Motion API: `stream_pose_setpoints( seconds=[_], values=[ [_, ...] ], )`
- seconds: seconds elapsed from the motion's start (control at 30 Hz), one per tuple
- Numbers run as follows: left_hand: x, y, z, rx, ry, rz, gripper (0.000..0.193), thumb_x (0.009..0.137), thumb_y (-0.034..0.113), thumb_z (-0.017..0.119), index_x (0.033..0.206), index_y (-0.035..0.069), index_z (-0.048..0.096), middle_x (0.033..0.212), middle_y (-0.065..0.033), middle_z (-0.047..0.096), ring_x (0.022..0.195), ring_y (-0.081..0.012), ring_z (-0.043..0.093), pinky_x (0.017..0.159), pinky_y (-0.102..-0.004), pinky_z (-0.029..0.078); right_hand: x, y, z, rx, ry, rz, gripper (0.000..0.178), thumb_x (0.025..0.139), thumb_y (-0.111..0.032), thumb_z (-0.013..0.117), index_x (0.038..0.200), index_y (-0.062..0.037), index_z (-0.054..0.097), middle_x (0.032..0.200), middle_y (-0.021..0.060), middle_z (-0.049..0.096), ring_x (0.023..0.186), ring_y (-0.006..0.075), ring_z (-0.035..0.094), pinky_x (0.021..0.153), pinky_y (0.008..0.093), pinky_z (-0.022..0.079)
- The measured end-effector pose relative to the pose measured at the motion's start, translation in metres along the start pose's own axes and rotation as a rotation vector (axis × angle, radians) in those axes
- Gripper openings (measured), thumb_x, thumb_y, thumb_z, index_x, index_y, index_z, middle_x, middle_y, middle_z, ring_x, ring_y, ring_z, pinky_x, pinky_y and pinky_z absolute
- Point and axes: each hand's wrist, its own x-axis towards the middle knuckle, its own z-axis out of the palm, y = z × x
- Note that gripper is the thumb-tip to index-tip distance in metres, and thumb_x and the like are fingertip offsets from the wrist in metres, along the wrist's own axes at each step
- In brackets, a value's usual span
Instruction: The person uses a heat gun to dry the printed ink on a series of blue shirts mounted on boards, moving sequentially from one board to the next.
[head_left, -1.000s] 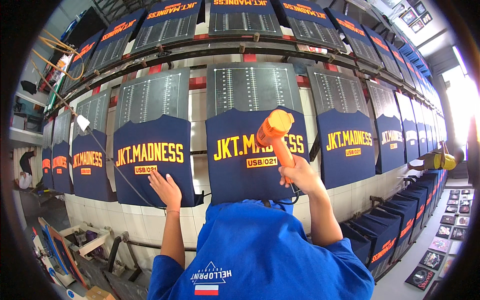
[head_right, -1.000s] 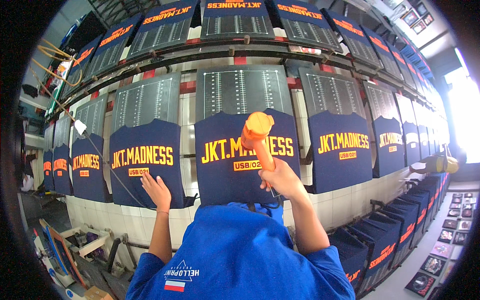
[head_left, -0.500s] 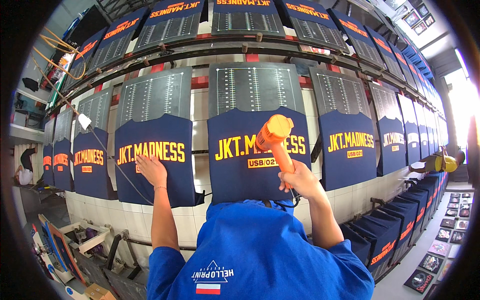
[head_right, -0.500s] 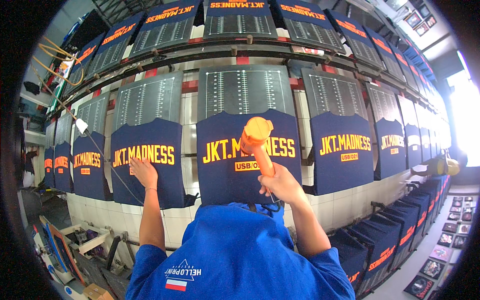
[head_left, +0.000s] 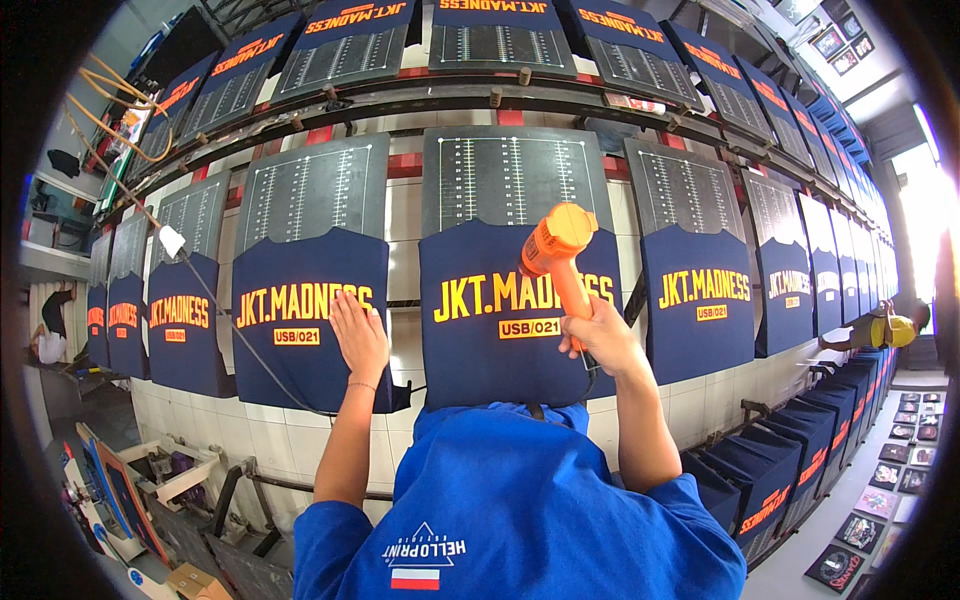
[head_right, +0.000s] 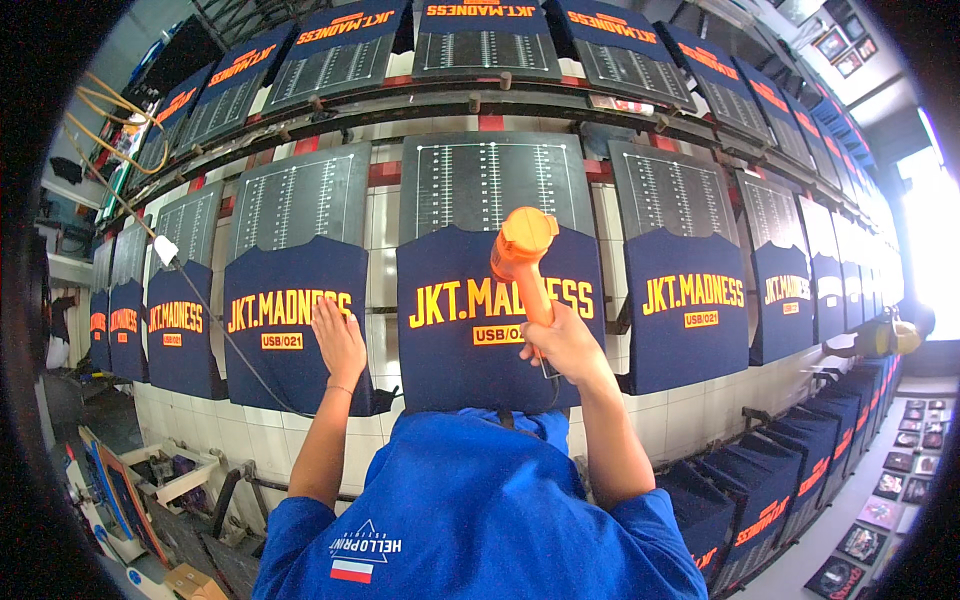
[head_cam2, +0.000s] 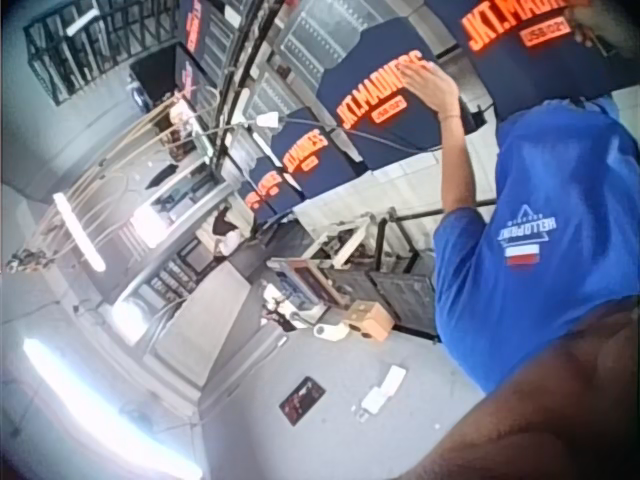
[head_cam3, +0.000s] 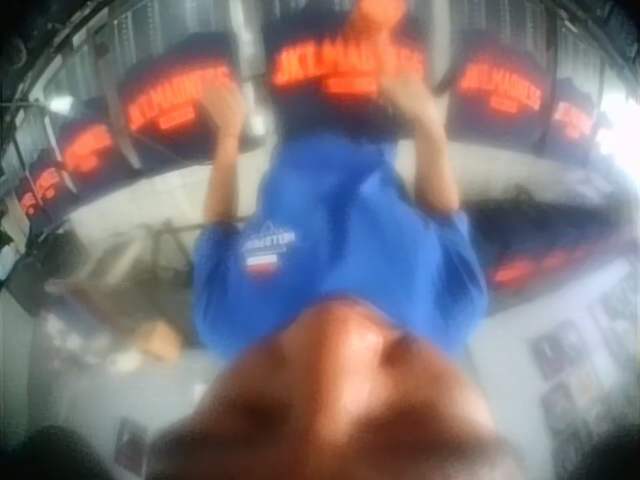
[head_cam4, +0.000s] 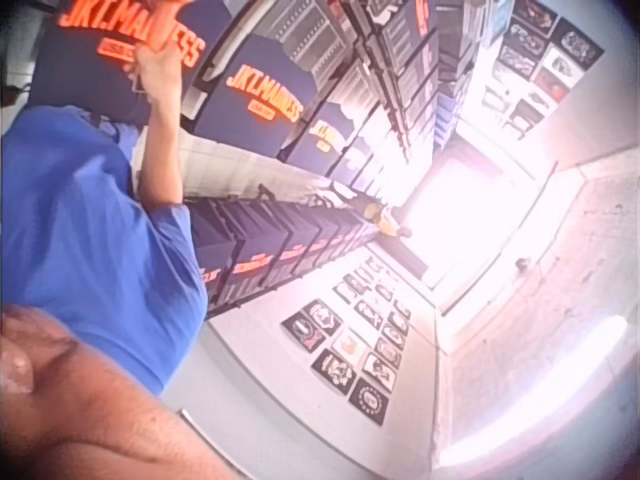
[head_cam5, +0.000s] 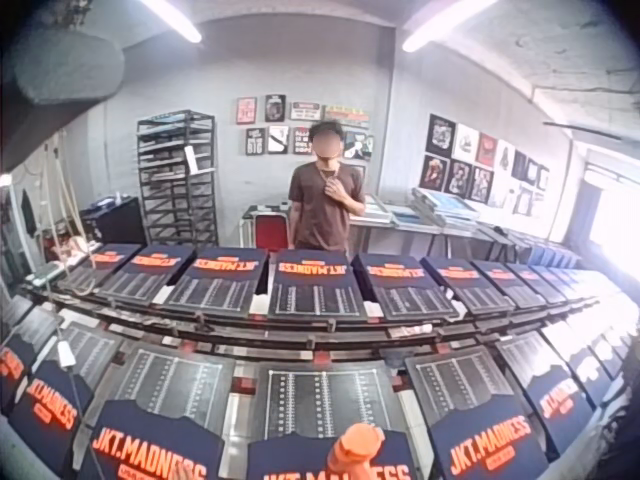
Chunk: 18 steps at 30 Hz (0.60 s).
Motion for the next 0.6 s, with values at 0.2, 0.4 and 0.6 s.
stream_pose_setpoints(
  seconds=[0.2,0.4,0.6],
  values=[
    [0.048,-0.032,0.004,0.070,0.062,-0.059,0.061,0.105,0.033,0.036,0.151,-0.007,0.031,0.160,-0.0254,0.026,0.149,-0.0408,0.022,0.122,-0.0515,0.017,-0.017,0.004,-0.004,-0.029,-0.033,0.038,0.022,0.089,-0.010,0.062,0.103,0.0041,0.053,0.074,0.0058,0.059,0.062,0.0146,0.064,0.053,0.0265,0.051],
    [0.068,-0.025,0.005,0.016,0.035,-0.024,0.060,0.105,0.031,0.038,0.151,-0.006,0.032,0.159,-0.0242,0.028,0.149,-0.0403,0.023,0.122,-0.0508,0.017,-0.054,0.005,-0.008,-0.038,-0.029,0.173,0.026,0.088,-0.010,0.064,0.108,0.0040,0.055,0.075,0.0060,0.061,0.063,0.0146,0.065,0.054,0.0257,0.052],
    [0.057,-0.015,0.006,0.019,0.036,0.042,0.060,0.103,0.030,0.040,0.151,-0.006,0.031,0.159,-0.0232,0.029,0.149,-0.0398,0.023,0.123,-0.0492,0.017,-0.056,0.011,-0.002,0.003,-0.044,0.124,0.023,0.089,-0.009,0.063,0.106,0.0033,0.054,0.074,0.0061,0.061,0.063,0.0132,0.065,0.054,0.0250,0.051]
  ],
)
